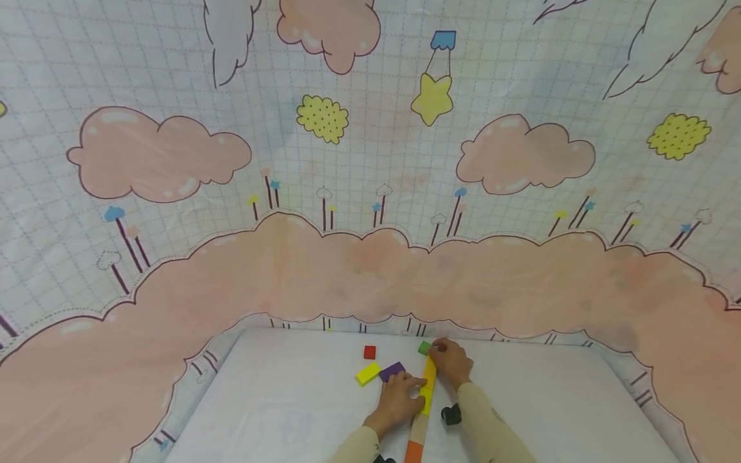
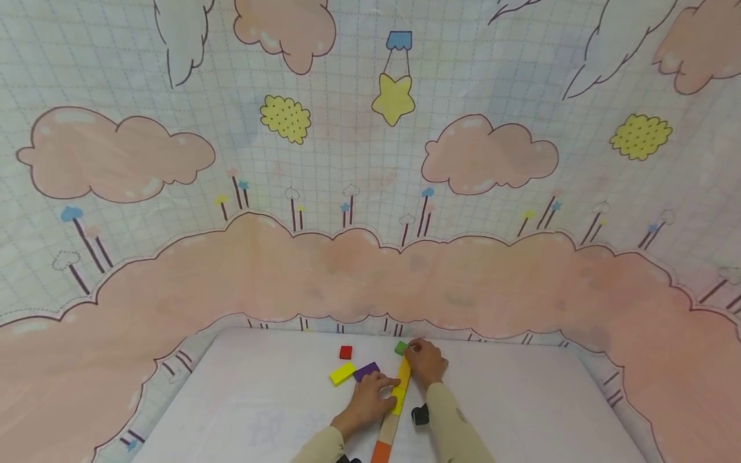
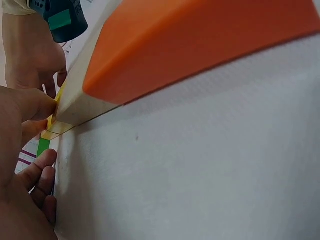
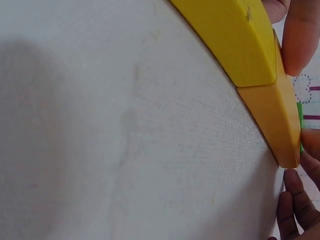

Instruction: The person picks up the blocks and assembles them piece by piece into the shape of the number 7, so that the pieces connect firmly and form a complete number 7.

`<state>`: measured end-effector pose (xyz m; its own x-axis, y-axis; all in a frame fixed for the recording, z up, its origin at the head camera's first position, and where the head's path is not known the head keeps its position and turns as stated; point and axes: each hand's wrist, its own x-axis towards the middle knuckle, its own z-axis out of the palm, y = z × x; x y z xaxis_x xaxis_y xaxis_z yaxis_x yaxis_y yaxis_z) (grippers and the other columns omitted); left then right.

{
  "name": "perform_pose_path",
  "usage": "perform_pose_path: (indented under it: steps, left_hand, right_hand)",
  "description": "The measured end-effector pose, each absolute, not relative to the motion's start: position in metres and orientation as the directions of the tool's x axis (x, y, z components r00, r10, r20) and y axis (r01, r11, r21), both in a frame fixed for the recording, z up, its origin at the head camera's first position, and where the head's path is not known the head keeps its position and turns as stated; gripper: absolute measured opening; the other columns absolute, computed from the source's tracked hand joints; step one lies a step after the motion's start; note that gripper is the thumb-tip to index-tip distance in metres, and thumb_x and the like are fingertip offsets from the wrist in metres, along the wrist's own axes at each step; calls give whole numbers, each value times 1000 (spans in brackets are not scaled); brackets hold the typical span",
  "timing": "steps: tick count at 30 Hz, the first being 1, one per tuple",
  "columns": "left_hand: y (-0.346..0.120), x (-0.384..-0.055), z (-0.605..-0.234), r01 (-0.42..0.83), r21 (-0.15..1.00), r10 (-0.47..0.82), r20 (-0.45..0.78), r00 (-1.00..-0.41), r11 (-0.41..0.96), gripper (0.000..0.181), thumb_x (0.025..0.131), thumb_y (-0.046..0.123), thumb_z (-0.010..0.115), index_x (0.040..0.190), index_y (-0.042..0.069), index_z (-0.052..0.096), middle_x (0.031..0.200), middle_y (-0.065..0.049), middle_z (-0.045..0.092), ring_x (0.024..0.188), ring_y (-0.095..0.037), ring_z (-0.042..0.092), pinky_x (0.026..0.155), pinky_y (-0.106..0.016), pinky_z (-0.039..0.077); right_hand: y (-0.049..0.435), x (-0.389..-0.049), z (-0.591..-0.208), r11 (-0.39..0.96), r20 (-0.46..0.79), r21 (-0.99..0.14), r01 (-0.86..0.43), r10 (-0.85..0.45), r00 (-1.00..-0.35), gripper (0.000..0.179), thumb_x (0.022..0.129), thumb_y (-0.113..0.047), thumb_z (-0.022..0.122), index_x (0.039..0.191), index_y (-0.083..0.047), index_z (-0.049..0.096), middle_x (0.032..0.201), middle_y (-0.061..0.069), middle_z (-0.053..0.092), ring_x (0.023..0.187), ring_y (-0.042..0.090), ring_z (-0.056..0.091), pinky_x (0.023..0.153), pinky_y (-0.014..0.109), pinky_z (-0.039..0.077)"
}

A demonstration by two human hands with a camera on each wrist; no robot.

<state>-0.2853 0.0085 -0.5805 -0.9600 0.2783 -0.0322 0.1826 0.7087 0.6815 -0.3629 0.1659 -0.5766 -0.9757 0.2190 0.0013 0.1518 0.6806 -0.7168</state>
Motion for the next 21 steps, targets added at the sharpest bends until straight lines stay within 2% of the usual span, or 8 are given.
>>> perform_pose_path:
  steps: [21]
  left_hand:
    - [9, -284, -578, 166, 692, 271, -45, -962, 702, 32, 87, 28, 71, 120, 27, 71, 114, -3, 59, 103, -21, 47, 91, -44, 41]
  right_hand:
    - [171, -367, -575, 674, -31, -718, 175, 221, -975, 32, 91, -28, 62, 112, -6, 67, 106, 15, 69, 95, 32, 58, 98, 63, 25]
